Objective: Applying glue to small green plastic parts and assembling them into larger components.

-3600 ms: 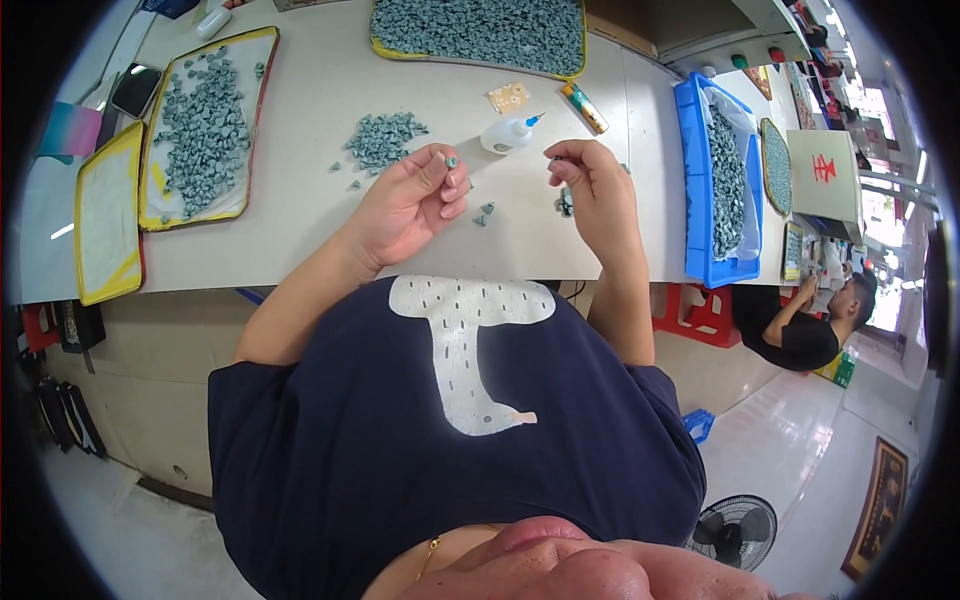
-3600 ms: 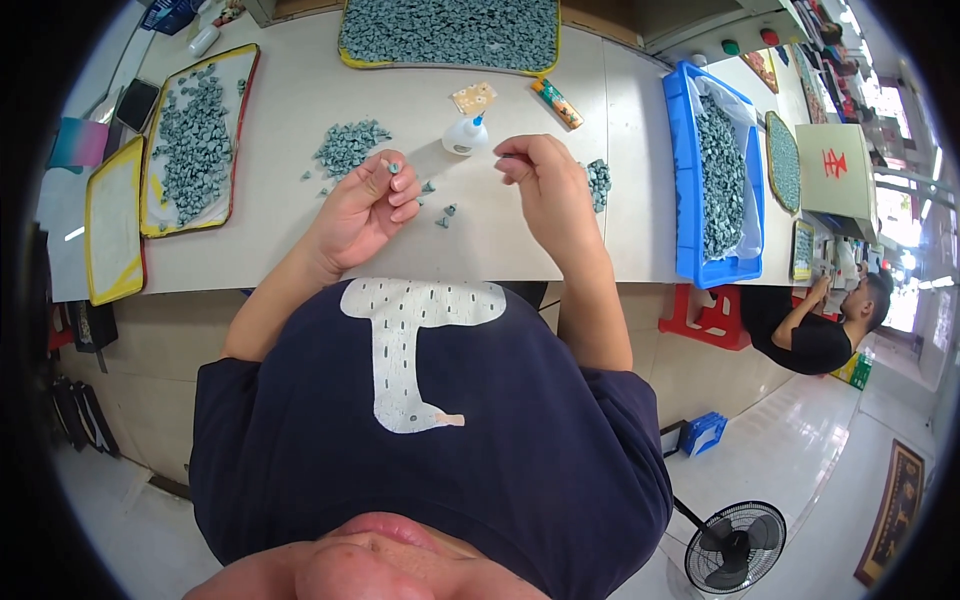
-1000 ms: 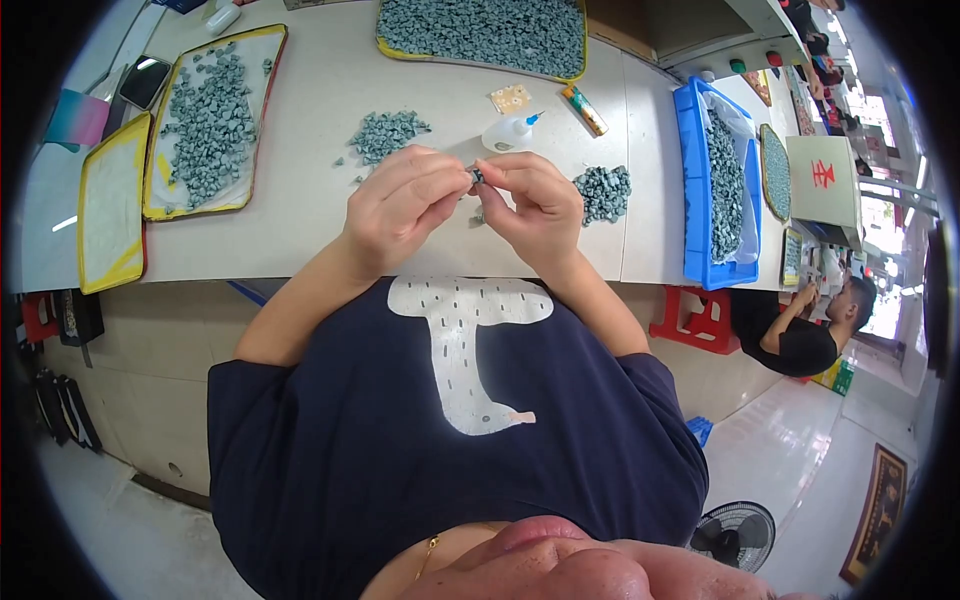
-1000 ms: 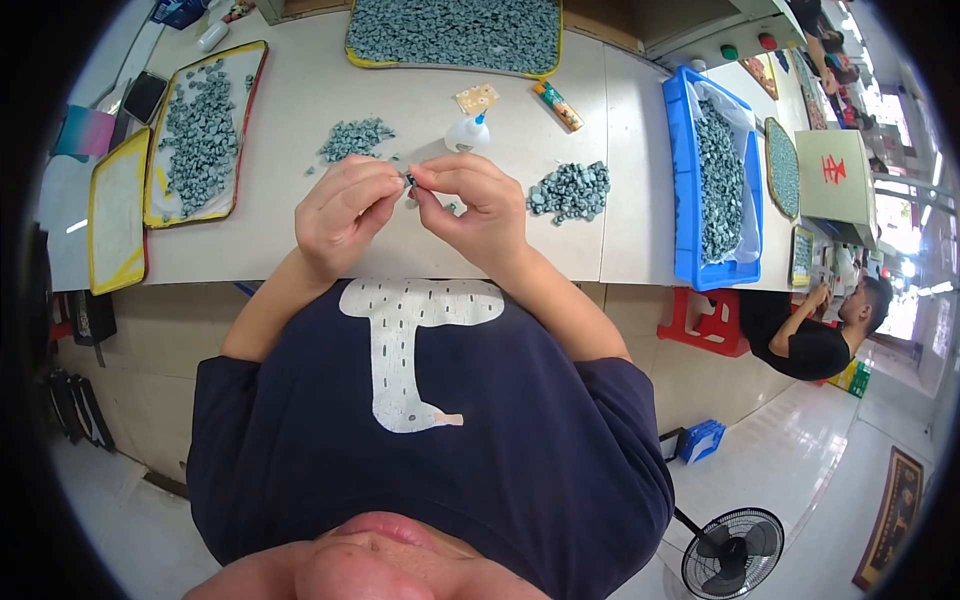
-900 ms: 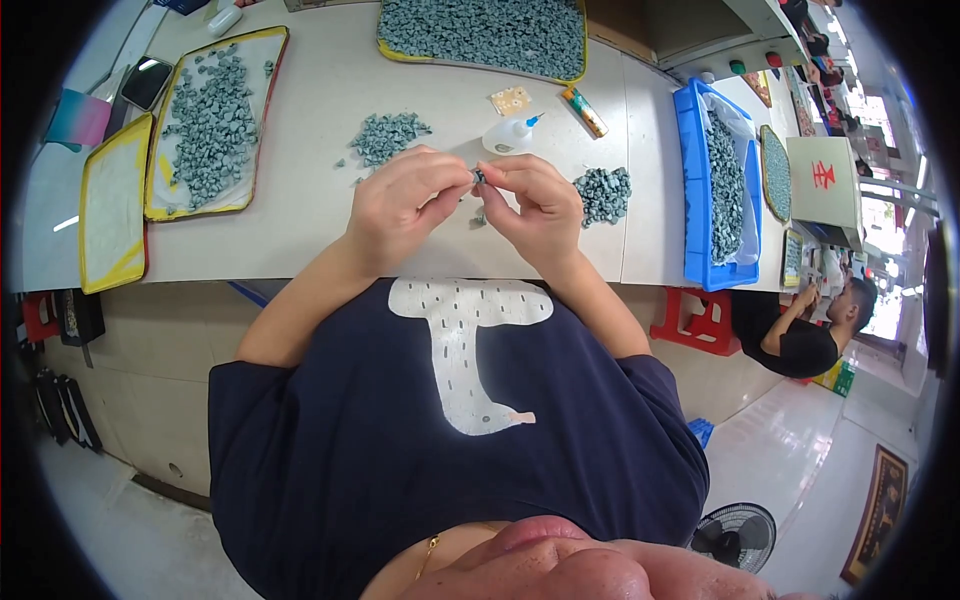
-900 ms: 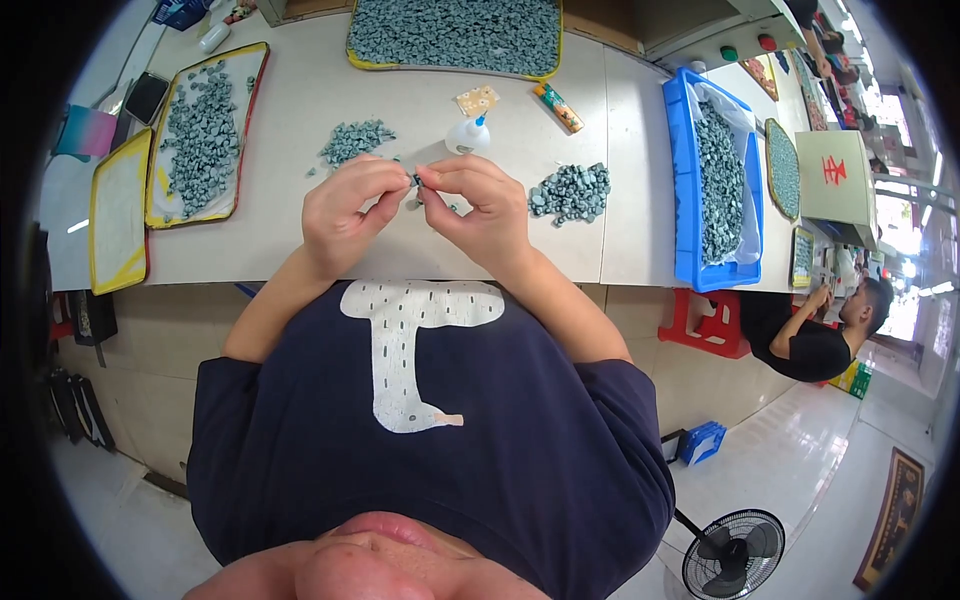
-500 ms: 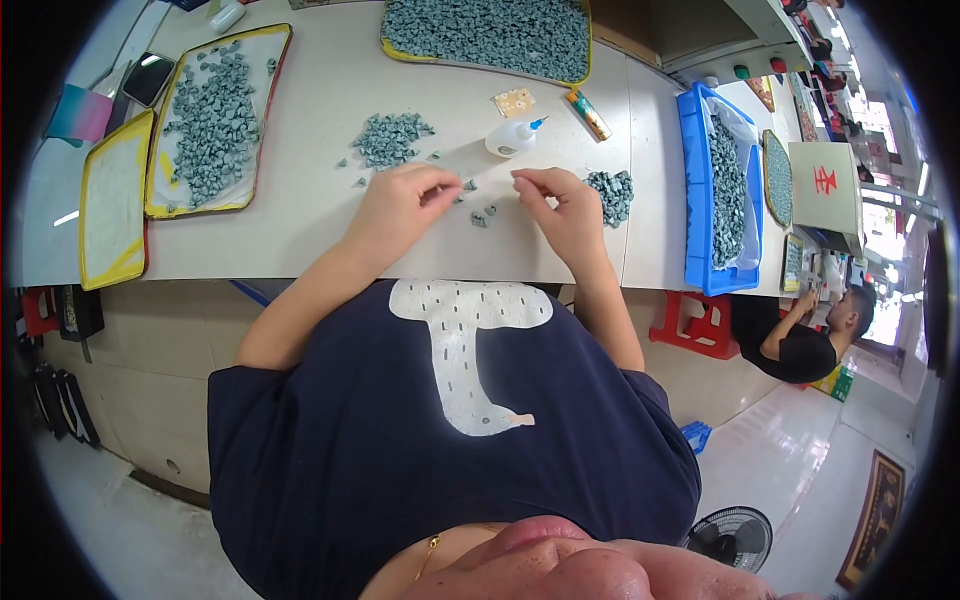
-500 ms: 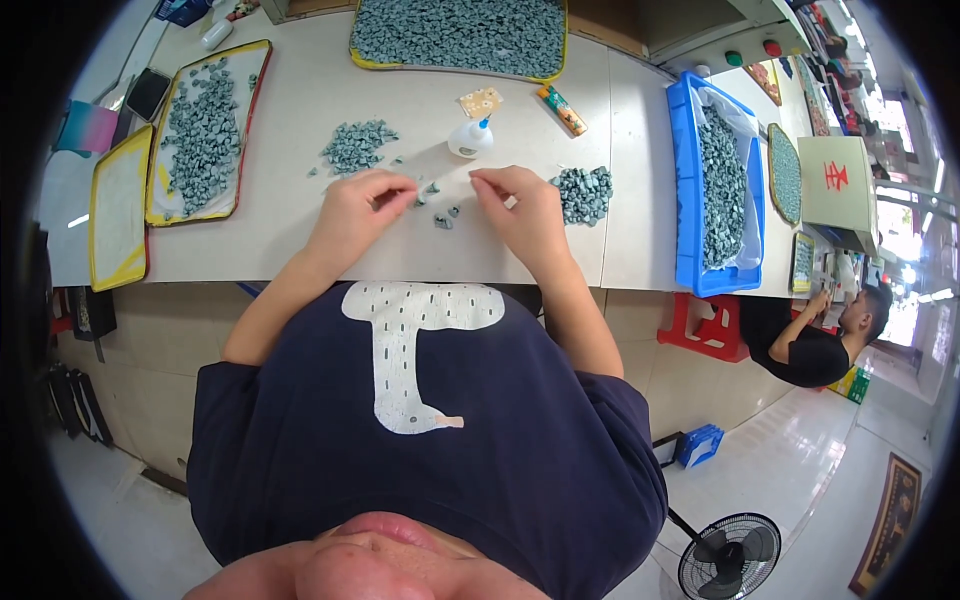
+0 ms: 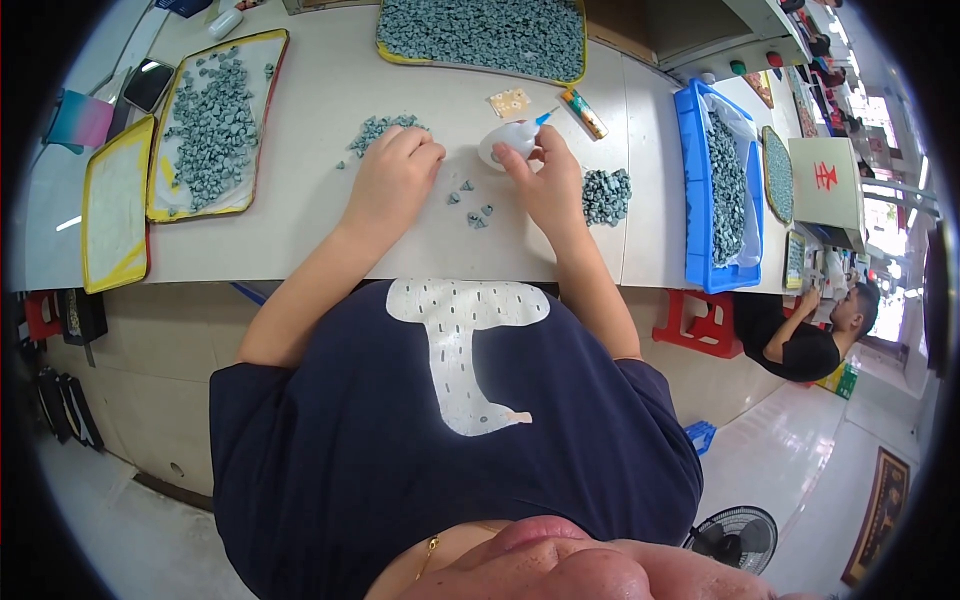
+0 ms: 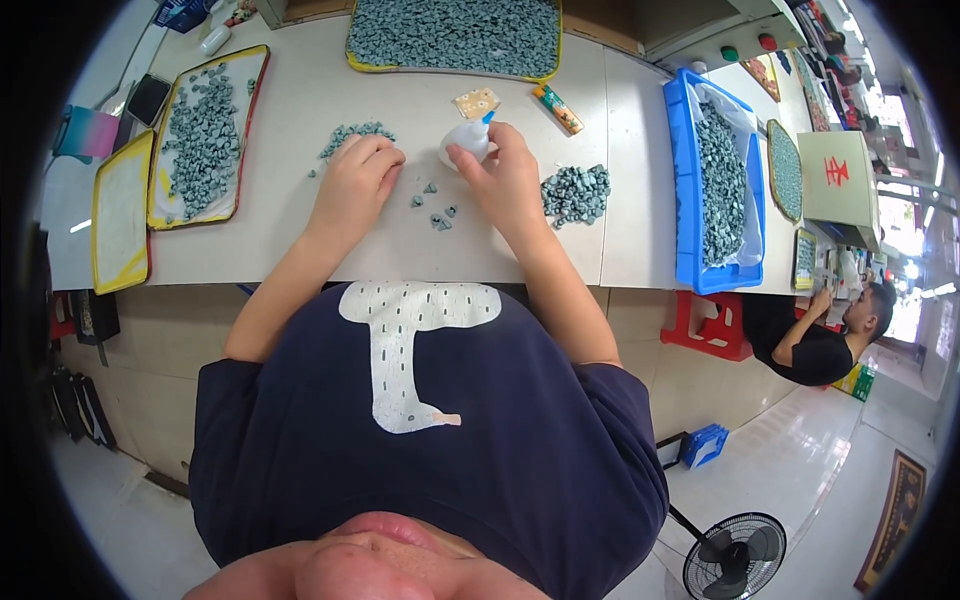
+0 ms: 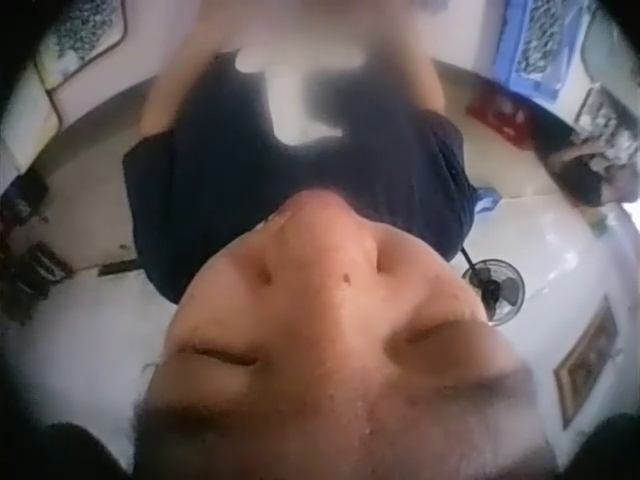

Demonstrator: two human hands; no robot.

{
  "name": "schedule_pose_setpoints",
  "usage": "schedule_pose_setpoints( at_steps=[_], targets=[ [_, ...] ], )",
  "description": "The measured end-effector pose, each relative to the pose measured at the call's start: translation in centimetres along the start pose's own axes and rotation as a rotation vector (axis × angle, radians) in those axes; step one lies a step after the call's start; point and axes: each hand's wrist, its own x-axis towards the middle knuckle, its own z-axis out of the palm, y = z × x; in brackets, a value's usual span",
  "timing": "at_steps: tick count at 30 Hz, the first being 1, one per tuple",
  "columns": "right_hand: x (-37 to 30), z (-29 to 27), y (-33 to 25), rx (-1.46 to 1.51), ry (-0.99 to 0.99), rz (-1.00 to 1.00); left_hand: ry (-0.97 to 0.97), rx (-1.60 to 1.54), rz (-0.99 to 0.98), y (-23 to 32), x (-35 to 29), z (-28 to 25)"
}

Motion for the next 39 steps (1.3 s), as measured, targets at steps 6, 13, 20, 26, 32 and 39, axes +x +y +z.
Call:
schedule_pose_setpoints(
  at_steps=[6, 13, 20, 26, 32, 39],
  targets=[
    [-0.9, -0.2, 0.8, 0.343, 0.028, -0.162, -0.134, -0.652, -0.471, 2.1, 0.4, -1.2],
    [-2.0, -2.1, -1.7, -0.043, 0.036, -0.429, -0.136, -1.640, -0.863, 0.1, -0.6, -1.4],
    [-2.2, -2.3, -2.9, -0.173, 0.153, -0.573, -0.058, -2.150, -0.859, -0.8, -1.7, -1.3],
    [-2.1, -1.9, -4.1, -0.402, 0.209, -0.677, -0.071, -2.172, -0.855, -1.4, -2.1, -1.5],
    [-1.9, -1.1, -5.4, -0.576, 0.250, -0.708, -0.095, -2.125, -0.859, -2.1, -2.4, -1.5],
    [-1.7, -0.6, -5.9, -0.630, 0.251, -0.729, -0.089, -2.120, -0.852, -2.7, -2.6, -1.5]
  ],
)
